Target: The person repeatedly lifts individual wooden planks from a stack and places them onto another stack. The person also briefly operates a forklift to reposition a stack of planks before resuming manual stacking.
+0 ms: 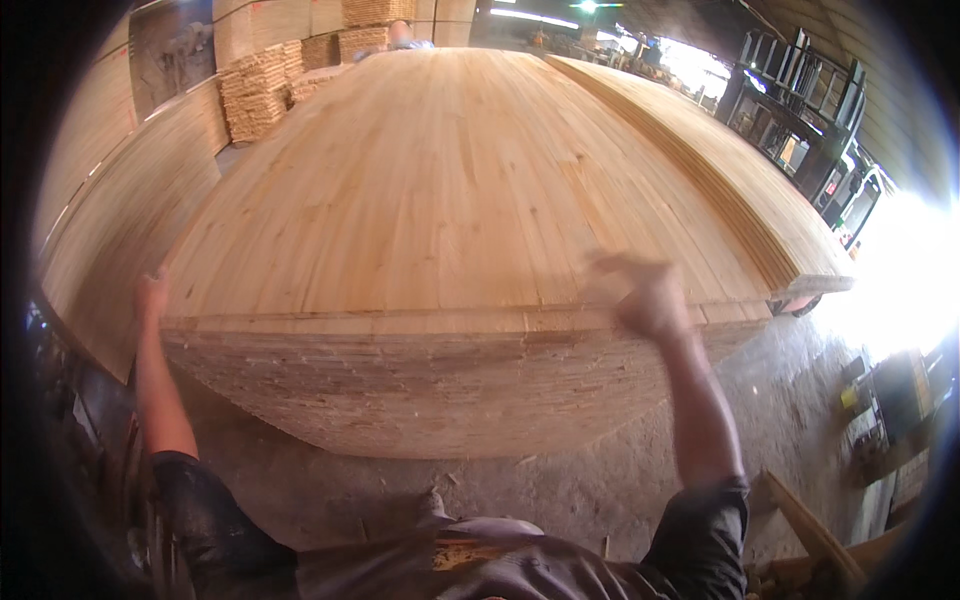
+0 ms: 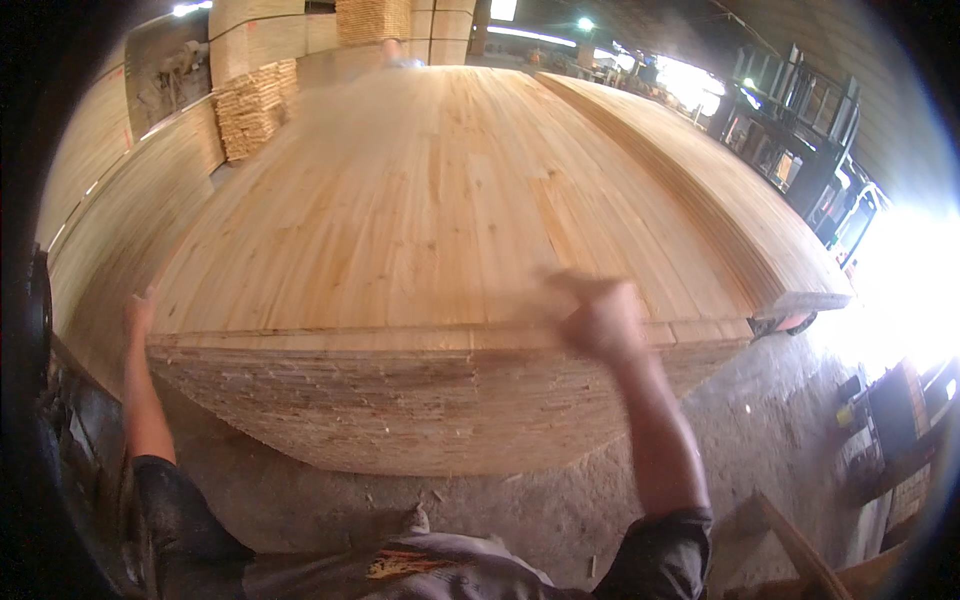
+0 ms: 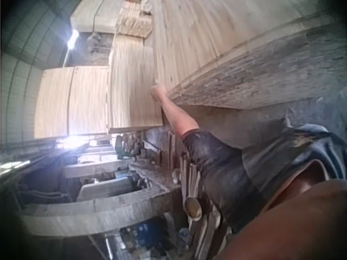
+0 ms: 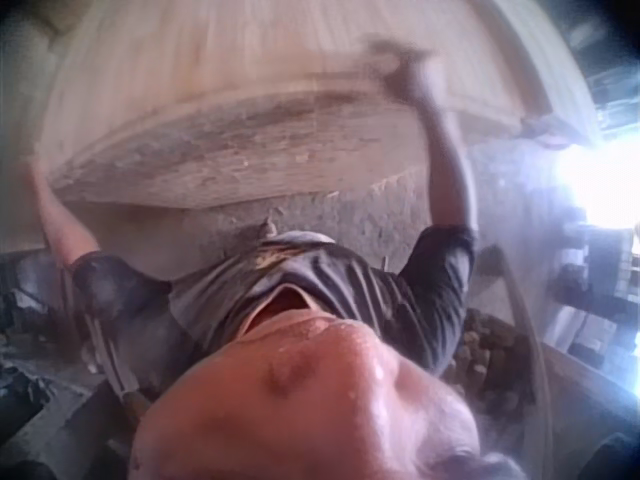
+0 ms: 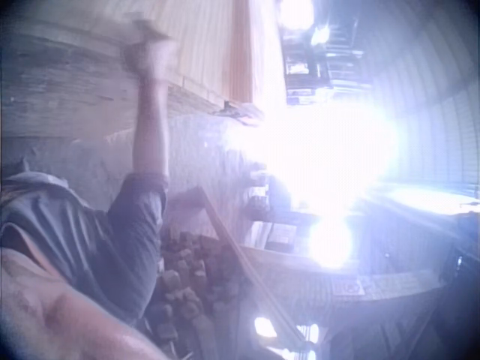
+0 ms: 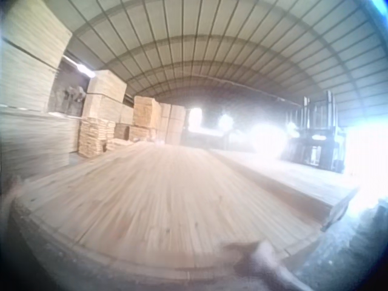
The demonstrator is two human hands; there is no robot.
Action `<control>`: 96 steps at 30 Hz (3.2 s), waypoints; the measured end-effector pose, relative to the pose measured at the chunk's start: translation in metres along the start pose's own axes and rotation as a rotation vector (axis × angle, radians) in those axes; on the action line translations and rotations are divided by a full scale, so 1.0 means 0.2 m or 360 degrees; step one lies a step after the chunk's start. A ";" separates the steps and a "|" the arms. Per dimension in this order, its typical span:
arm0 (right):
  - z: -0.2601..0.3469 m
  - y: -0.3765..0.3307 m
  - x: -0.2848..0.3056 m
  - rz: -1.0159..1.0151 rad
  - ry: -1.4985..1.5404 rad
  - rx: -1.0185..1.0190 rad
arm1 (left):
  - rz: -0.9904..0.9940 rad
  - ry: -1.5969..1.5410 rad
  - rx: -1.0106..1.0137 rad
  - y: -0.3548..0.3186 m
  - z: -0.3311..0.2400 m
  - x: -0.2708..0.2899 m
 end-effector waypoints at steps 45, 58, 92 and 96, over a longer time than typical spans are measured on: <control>-1.97 -0.74 0.88 0.0126 -0.1042 -0.1903 | 0.0440 0.0122 0.0026 -0.06 0.04 0.09; -1.73 -0.74 0.93 -0.0110 -0.0815 -0.1806 | 0.0295 0.0056 -0.0345 0.11 -0.05 -0.03; -2.84 -1.04 1.84 -0.0222 -0.0347 -0.0353 | 0.1480 -0.1304 -0.2504 -3.69 -5.33 2.48; -2.89 -0.96 1.92 -0.0328 -0.0539 -0.0094 | 0.2157 -0.1912 -0.1759 -4.17 -5.77 2.44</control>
Point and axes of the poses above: each hand's wrist, its own y-axis towards the middle knuckle, its own x-axis out of the back of the hand, z = x × y, the point moved 5 cm from there along y, towards the middle knuckle, and after that the axes turned 10 degrees about y, right-handed, at the moved point
